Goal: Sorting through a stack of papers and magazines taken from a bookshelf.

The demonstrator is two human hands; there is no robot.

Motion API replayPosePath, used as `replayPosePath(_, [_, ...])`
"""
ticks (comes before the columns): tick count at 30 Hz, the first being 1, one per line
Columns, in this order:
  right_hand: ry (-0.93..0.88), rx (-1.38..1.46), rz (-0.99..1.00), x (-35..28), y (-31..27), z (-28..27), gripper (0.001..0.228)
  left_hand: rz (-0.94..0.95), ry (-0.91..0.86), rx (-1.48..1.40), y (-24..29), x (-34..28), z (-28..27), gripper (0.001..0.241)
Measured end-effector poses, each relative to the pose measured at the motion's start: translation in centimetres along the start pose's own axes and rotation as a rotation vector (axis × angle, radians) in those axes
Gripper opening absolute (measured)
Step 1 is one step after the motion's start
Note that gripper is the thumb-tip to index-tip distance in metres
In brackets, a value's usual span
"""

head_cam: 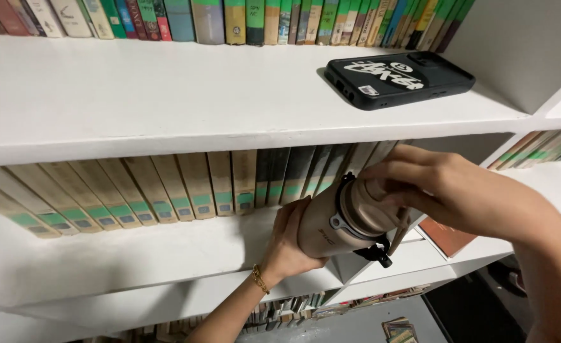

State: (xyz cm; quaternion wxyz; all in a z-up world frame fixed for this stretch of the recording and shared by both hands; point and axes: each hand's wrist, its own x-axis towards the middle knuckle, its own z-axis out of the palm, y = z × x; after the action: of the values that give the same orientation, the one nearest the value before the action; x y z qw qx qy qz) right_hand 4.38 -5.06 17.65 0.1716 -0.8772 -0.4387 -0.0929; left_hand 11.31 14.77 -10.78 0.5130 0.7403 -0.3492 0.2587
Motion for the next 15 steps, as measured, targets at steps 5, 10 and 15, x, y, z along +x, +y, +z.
replayPosePath(5, [-0.217,-0.751,0.843,0.8,-0.9,2.1,0.045,-0.008,0.016,0.060,0.5,0.1,0.3,0.111])
replayPosePath(10, [-0.221,-0.319,0.504,-1.2,-0.2,-0.9,0.047,0.031,0.031,0.056,0.4,-0.4,0.5,0.108])
replayPosePath(15, [-0.162,-0.189,0.435,-2.6,-0.1,0.3,0.049,0.025,0.040,0.095,0.9,-0.5,0.6,0.109])
